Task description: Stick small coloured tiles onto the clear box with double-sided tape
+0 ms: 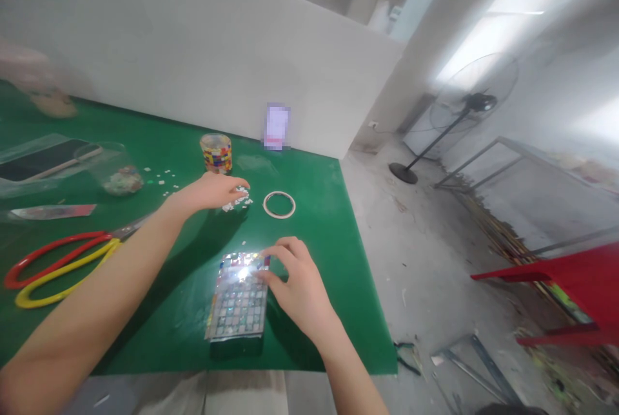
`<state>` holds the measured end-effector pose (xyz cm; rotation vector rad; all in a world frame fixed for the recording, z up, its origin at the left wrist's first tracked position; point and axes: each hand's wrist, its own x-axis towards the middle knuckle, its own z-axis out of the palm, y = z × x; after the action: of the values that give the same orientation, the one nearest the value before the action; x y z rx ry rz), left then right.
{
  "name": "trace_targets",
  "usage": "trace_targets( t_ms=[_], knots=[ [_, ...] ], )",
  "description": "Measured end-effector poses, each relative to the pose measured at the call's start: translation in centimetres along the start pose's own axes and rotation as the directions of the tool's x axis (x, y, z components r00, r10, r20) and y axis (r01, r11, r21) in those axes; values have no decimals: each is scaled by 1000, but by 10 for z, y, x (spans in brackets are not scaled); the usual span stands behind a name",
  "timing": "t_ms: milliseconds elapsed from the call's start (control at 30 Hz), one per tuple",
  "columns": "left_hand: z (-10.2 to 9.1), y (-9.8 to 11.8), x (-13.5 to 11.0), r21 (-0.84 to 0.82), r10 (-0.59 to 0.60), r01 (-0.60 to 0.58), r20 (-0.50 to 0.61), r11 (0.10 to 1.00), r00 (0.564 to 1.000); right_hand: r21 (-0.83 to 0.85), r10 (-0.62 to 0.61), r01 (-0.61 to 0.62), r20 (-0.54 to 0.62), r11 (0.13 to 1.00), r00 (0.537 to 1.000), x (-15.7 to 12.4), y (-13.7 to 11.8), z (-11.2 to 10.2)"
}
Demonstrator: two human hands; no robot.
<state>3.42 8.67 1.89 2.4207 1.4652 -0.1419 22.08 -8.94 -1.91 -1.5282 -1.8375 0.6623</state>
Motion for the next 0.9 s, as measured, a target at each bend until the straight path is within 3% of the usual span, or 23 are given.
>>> trace_targets(
  t_ms=[167,900],
  knots=[
    [-1,0,0,12,7,-7,-2,1000,1000,-5,-30,29,-60,1000,998,3,2,5],
    [0,0,-2,40,33,-33,0,999,999,1,-50,50,58,999,997,0,4,3]
  ],
)
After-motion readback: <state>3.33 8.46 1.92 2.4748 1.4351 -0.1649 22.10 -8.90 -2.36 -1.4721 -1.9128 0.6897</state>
